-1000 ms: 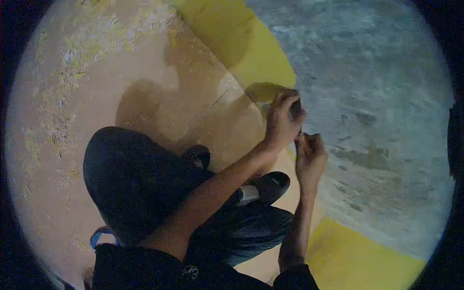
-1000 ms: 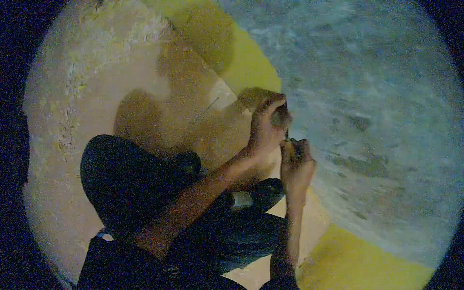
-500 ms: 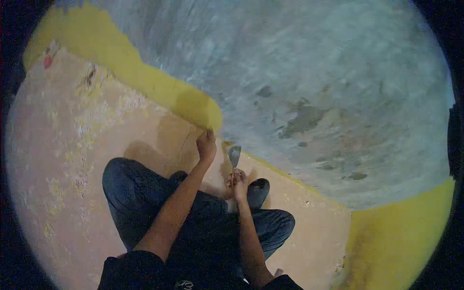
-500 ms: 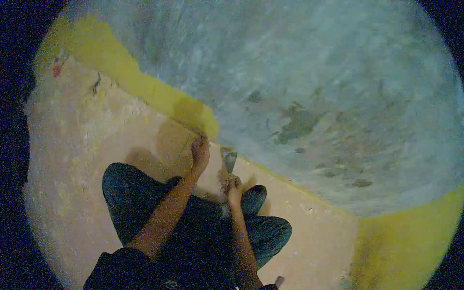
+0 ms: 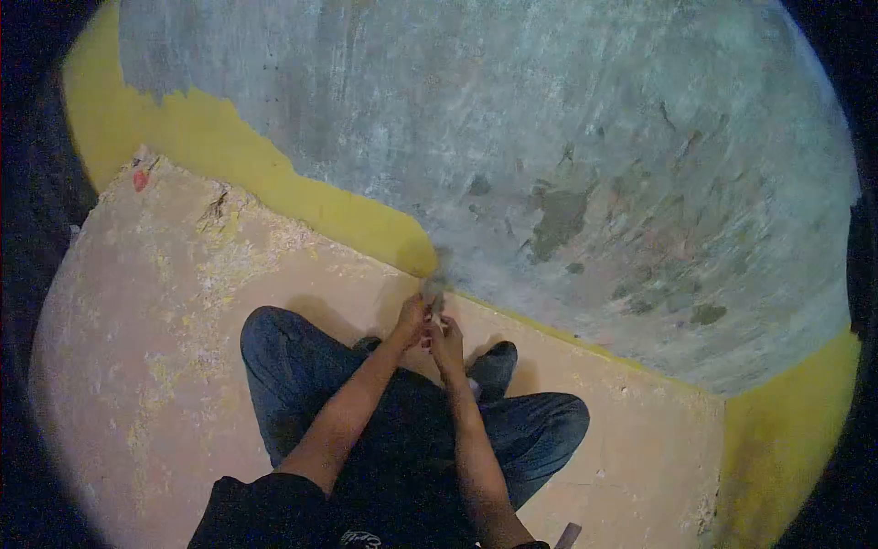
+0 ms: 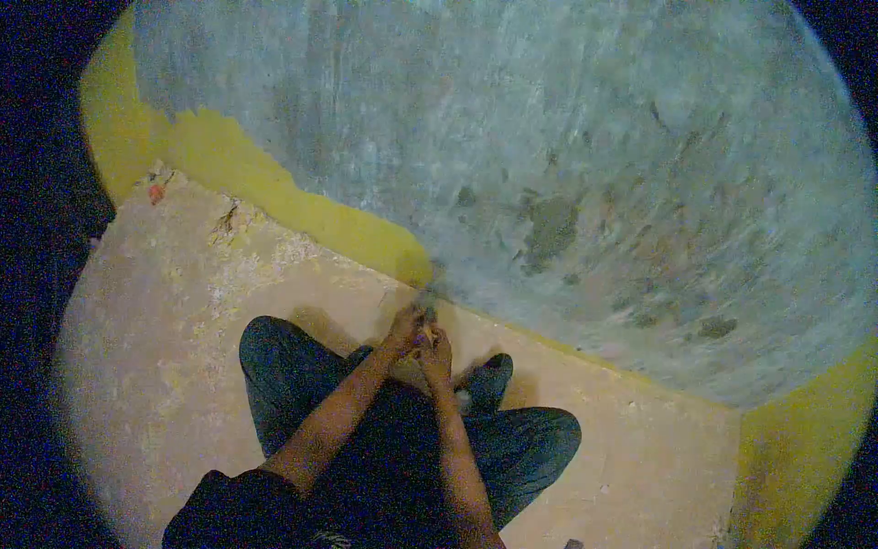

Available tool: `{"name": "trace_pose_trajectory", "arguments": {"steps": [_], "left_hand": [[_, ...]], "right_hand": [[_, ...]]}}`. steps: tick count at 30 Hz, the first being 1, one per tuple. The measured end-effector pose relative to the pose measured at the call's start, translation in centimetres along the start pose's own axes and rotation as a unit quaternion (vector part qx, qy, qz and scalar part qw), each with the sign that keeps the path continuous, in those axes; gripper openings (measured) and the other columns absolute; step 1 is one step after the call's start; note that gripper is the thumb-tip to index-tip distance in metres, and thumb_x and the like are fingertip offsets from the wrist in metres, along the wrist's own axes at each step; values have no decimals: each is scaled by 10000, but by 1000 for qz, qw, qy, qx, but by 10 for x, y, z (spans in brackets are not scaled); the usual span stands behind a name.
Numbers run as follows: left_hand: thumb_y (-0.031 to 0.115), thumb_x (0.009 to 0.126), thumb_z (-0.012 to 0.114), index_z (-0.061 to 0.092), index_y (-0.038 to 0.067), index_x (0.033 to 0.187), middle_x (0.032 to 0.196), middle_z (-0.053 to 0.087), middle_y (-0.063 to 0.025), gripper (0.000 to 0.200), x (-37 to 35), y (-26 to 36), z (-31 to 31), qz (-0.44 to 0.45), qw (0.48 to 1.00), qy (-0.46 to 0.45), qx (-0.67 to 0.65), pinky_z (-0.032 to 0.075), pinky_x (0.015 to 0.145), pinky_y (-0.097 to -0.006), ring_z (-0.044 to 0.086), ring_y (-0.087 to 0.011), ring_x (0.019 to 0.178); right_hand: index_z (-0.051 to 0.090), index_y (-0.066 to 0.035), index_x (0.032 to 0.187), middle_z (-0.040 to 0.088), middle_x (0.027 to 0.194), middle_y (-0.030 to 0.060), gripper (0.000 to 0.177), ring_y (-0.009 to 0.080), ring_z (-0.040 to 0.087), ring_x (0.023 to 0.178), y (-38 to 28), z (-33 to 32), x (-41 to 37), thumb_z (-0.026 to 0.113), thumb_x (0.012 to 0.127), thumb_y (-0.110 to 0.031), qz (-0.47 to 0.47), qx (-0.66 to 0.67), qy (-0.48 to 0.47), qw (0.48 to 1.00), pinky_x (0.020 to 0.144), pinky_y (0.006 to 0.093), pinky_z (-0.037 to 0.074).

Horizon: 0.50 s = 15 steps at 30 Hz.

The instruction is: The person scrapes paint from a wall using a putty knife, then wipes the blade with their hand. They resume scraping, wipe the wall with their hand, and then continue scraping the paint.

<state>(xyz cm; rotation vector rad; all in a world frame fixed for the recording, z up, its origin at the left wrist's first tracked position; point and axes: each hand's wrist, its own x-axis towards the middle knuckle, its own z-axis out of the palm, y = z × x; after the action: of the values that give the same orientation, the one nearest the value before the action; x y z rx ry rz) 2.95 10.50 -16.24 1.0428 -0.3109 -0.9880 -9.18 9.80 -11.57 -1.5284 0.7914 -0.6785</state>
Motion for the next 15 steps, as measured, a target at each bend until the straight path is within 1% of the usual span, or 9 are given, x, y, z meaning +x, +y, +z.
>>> {"name": "trace_pose_trajectory", "arguments": {"steps": [1, 3, 5, 7, 8, 10, 12, 13, 15], "left_hand": [[281, 935, 584, 592, 54, 1024, 869, 605, -52, 244, 1, 6, -7, 0, 1000, 4, 4, 485, 687, -330, 571, -171, 787], [232, 939, 571, 591, 73, 1048, 918, 611, -46, 194, 4, 17, -21, 41, 983, -21, -175, 493, 720, -339, 580, -174, 839], [212, 940, 558, 581, 84, 1084, 942, 615, -45, 194, -17, 46, -11, 44, 986, -14, -162, 499, 747, -348, 583, -183, 882], [235, 948, 543, 569, 84, 1092, 918, 613, -52, 210, -23, 58, -4, 60, 971, -18, -230, 505, 711, -344, 592, -190, 824], [235, 948, 543, 569, 84, 1092, 918, 613, -52, 210, -25, 63, -1, 61, 971, -20, -229, 505, 711, -344, 592, -190, 824], [252, 947, 549, 557, 80, 1070, 858, 601, -51, 212, -32, 70, 6, 12, 980, 15, -196, 503, 650, -338, 589, -195, 743], [265, 942, 557, 557, 82, 1042, 827, 592, -50, 209, -33, 68, 19, 28, 978, 21, -206, 494, 618, -335, 579, -193, 709], [277, 936, 566, 557, 84, 1014, 796, 583, -48, 209, -32, 66, 26, 46, 975, 27, -214, 485, 587, -332, 570, -191, 675], [281, 933, 570, 556, 84, 996, 796, 583, -49, 207, -43, 70, 44, 25, 979, 20, -200, 482, 596, -327, 570, -190, 684]], "right_hand": [[528, -16, 1145, 636, 778, 91, 283, 137, 600, 604, -11, 6, -2, 529, 973, -241, 2, 5, -3, 1000, 499, 252, 447], [533, 1, 1145, 642, 785, 97, 300, 140, 600, 604, -24, 15, -7, 565, 950, -225, 15, -3, -1, 1000, 516, 261, 467], [537, 3, 1139, 644, 790, 101, 302, 147, 606, 612, -29, 17, -11, 586, 936, -214, -6, -16, -1, 1000, 530, 276, 480], [541, 6, 1134, 646, 794, 105, 305, 154, 613, 619, -31, 18, -11, 607, 922, -204, -29, -28, 3, 999, 545, 290, 493], [551, 8, 1111, 652, 807, 117, 295, 153, 626, 639, -32, 17, -10, 622, 914, -199, -51, -75, 7, 996, 555, 300, 500], [561, 11, 1088, 657, 820, 129, 285, 153, 638, 659, -40, 16, -15, 637, 906, -194, -72, -125, 12, 990, 565, 310, 508], [573, 21, 1045, 665, 856, 188, 287, 240, 664, 697, -54, 18, -21, 645, 898, -215, -42, -167, 29, 985, 609, 364, 515], [573, 21, 1045, 665, 856, 188, 287, 240, 664, 697, -71, 16, -30, 645, 898, -215, -41, -172, 29, 984, 609, 364, 515], [580, 35, 1008, 659, 870, 249, 318, 348, 660, 758, -106, 15, -47, 641, 894, -255, -48, -243, 115, 962, 680, 409, 509]]}}
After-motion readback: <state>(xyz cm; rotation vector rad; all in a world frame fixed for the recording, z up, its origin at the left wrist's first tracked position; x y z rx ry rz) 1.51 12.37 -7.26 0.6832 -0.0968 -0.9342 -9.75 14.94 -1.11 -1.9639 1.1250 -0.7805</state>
